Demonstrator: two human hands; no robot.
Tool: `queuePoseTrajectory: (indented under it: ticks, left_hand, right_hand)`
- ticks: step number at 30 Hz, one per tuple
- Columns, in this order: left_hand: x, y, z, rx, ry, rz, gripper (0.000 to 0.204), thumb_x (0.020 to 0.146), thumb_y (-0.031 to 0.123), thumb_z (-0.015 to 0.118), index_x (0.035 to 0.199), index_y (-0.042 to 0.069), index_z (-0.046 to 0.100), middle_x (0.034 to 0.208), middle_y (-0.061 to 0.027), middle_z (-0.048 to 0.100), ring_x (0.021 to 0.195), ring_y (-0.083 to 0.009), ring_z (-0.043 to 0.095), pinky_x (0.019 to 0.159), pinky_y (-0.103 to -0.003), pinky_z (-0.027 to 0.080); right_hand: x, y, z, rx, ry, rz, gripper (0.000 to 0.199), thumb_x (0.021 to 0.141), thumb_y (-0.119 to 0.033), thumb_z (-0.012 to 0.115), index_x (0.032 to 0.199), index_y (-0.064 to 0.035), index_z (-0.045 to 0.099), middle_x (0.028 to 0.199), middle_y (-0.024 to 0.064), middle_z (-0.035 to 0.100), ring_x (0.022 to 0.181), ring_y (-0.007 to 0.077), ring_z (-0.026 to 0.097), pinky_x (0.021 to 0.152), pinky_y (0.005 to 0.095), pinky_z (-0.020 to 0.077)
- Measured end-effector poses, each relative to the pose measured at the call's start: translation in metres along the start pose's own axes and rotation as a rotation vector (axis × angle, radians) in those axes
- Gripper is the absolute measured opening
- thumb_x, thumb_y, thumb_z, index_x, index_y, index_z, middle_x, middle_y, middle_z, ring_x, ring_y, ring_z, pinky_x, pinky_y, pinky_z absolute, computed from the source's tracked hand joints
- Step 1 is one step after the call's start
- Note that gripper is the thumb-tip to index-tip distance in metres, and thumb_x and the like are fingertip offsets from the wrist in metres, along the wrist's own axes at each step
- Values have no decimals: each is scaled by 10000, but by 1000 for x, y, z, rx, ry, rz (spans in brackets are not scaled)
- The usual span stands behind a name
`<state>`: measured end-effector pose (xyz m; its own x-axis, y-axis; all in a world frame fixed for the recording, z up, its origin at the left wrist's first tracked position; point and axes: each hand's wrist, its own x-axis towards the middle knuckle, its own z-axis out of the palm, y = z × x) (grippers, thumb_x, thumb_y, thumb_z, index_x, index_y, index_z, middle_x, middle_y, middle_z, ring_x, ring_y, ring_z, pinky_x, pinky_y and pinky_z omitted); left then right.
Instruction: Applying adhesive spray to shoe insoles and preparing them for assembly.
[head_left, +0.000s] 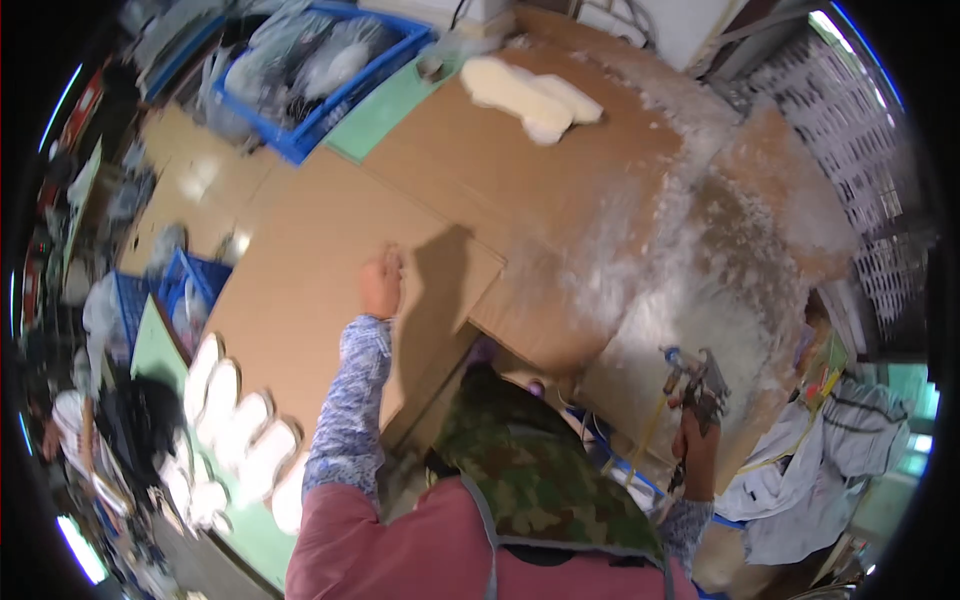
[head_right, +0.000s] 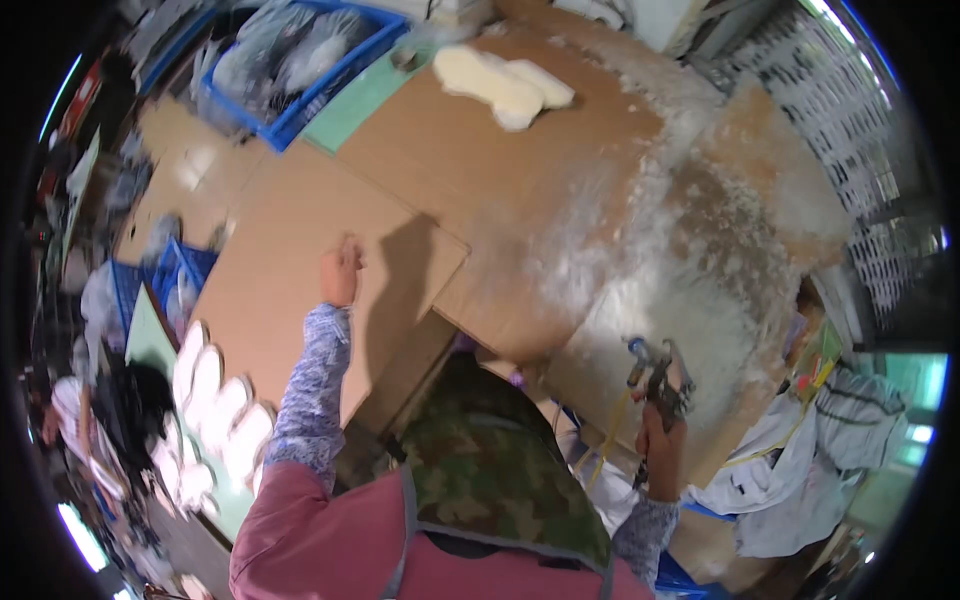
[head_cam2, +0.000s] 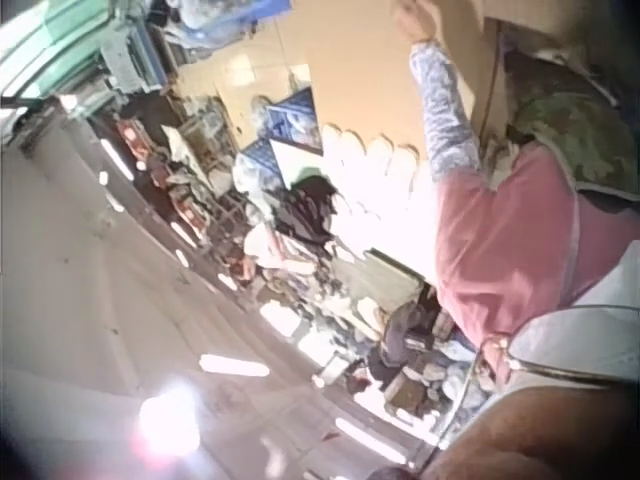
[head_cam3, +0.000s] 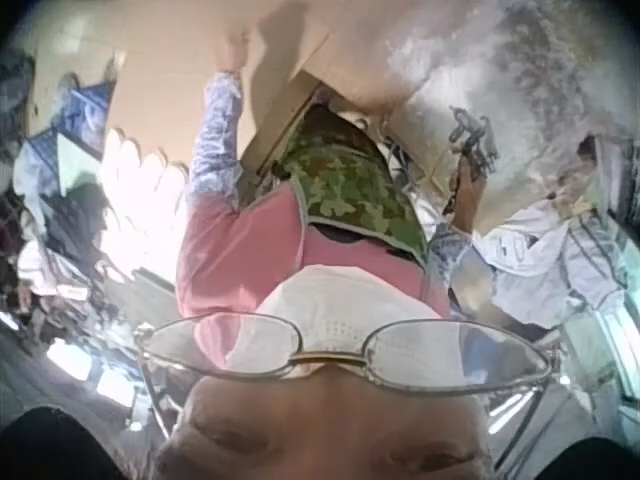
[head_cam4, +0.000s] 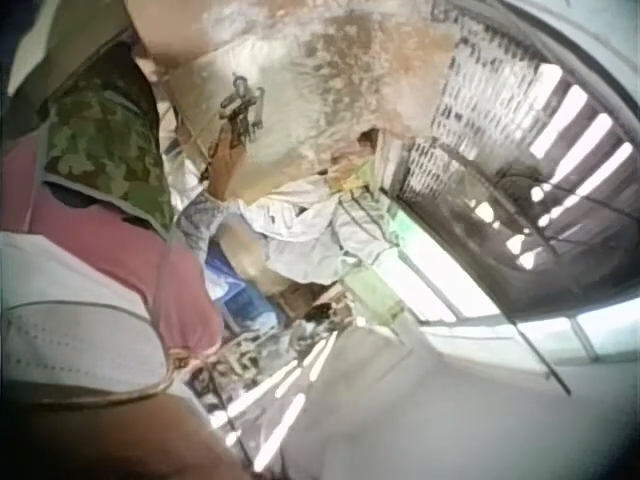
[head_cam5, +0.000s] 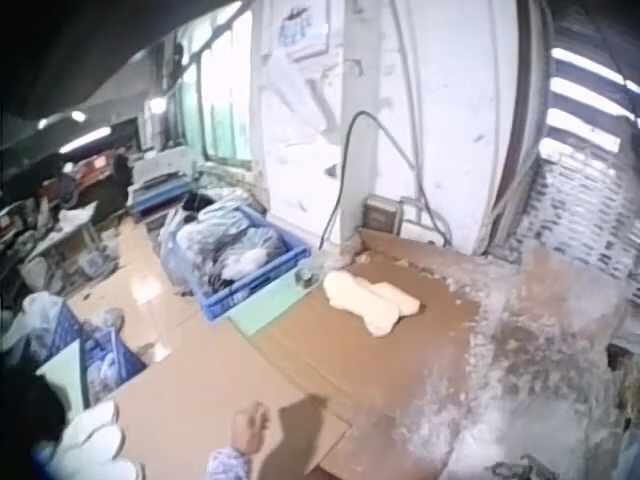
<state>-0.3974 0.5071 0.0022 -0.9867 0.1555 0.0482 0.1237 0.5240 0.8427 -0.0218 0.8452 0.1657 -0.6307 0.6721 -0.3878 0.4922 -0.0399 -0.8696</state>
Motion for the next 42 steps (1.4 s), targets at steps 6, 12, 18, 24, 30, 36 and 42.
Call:
queuePoseTrajectory:
  ticks: [6,12,18,24,30,36,42]
  left_hand:
    - [190,76,171,412,-166,585,391,758,92,659,1128,95,531,1163,-140,535,1075,-362,500,847,-462,449]
    - [289,114,273,643,-23,986,483,756,94,654,1215,95,504,1234,-102,503,1181,-300,469,1055,-513,331]
    - [317,116,281,1015,-252,896,455,828,107,541,1278,80,479,1208,-150,553,1149,-336,535,989,-497,416]
    - [263,168,235,655,-295,969,470,826,44,549,1285,77,456,1138,-253,584,860,-393,640,712,-473,528]
    - [106,222,247,236,-49,1119,411,840,17,516,1244,53,449,948,-262,630,748,-411,634,620,-497,493]
    - [-104,252,322,130,-530,951,353,800,23,545,1146,29,478,892,-257,607,640,-393,614,562,-494,493]
    - [-249,280,388,-72,-747,991,309,831,30,518,1138,38,490,997,-234,559,765,-385,611,630,-485,501]
  right_hand:
    - [-15,-14,20,22,234,146,173,939,-139,539,1022,-24,638,531,-55,413,421,24,313,393,211,220]
    - [-27,-19,43,93,437,216,169,939,-101,526,1041,-11,627,605,-40,474,425,23,328,395,207,241]
    - [-35,-9,40,87,529,256,210,960,-136,490,1085,-9,601,541,-57,398,422,26,300,405,207,222]
    - [-45,27,-4,123,499,329,215,921,-155,537,1059,-17,629,547,-46,448,460,42,371,425,237,273]
    - [-63,55,-53,160,471,250,280,944,-237,553,1117,-45,660,535,-69,424,456,30,360,434,226,273]
    - [-97,99,-99,312,516,95,306,958,-200,555,1203,-22,595,885,-6,656,466,20,387,405,191,297]
    - [-123,137,-129,331,504,128,344,957,-166,546,1269,-20,548,1064,26,667,471,19,393,409,182,311]
